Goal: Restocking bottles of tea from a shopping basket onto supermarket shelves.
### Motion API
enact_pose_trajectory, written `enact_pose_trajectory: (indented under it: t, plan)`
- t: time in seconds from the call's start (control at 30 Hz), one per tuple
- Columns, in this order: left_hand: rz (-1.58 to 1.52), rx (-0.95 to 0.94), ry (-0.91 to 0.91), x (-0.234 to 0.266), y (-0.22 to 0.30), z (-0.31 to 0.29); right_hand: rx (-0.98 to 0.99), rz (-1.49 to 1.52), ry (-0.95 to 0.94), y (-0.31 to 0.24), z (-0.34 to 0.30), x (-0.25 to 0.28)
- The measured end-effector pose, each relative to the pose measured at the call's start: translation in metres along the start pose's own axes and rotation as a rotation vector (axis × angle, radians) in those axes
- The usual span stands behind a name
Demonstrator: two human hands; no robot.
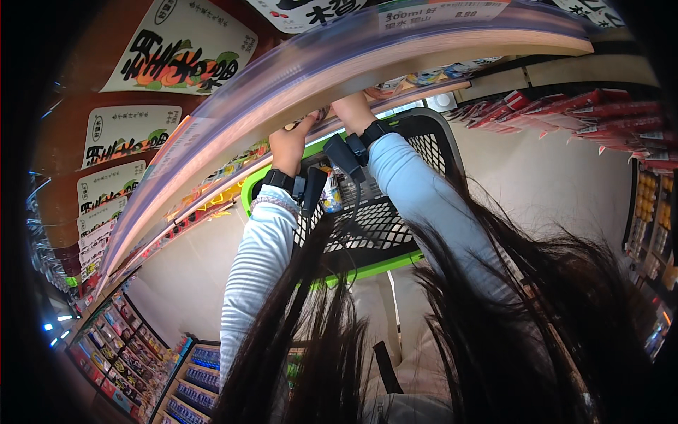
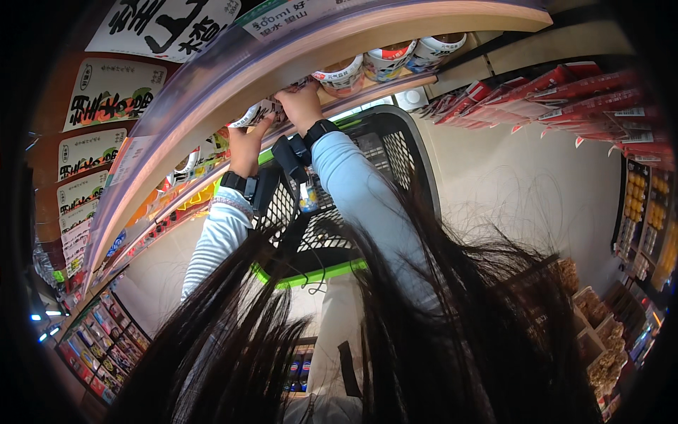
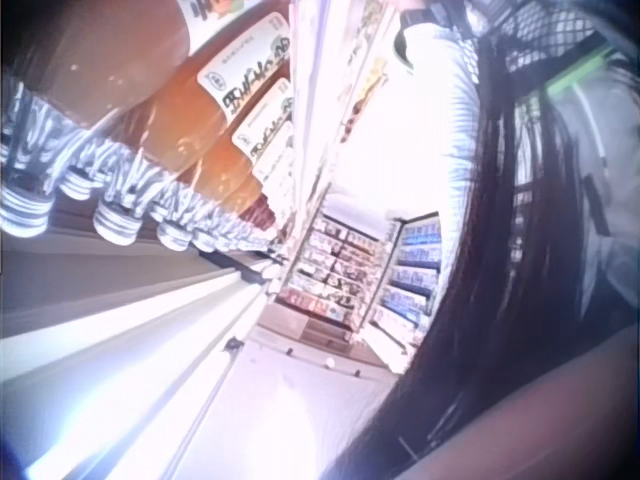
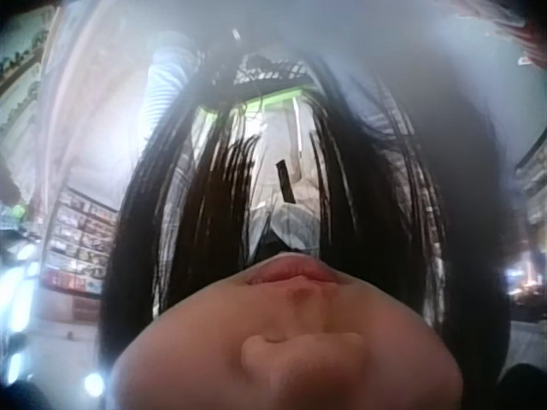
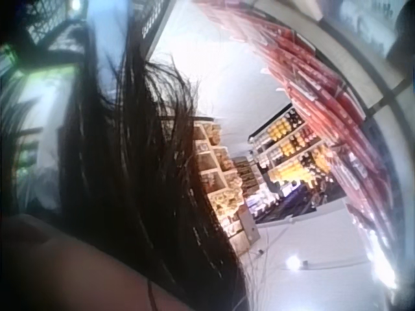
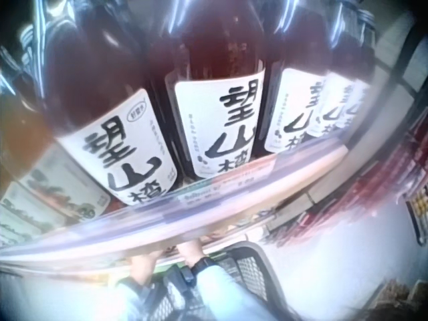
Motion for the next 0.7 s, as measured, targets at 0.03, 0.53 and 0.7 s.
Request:
enact_pose_trajectory:
  t: [0.03,0.53,0.7]
  plan:
    - [-0.002,0.003,0.001,-0.001,0.001,-0.001,-0.003,-0.003,0.000,0.001,0.000,0.001]
    - [0.032,-0.110,-0.059,0.005,-0.002,0.002,0.010,0.100,-0.018,-0.025,-0.018,-0.007]
    - [0.051,-0.222,-0.034,-0.007,-0.004,0.006,-0.002,-0.065,0.091,-0.014,-0.004,0.010]
Point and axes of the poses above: each hand's wrist, its own z-axis towards the middle knuckle, its own x-axis out of the back of the hand, y = z × x, the point moved 2 cm from there along z, towards the middle knuckle, and after that the axes turned 3 degrees about -x, right-handed, at the moved point
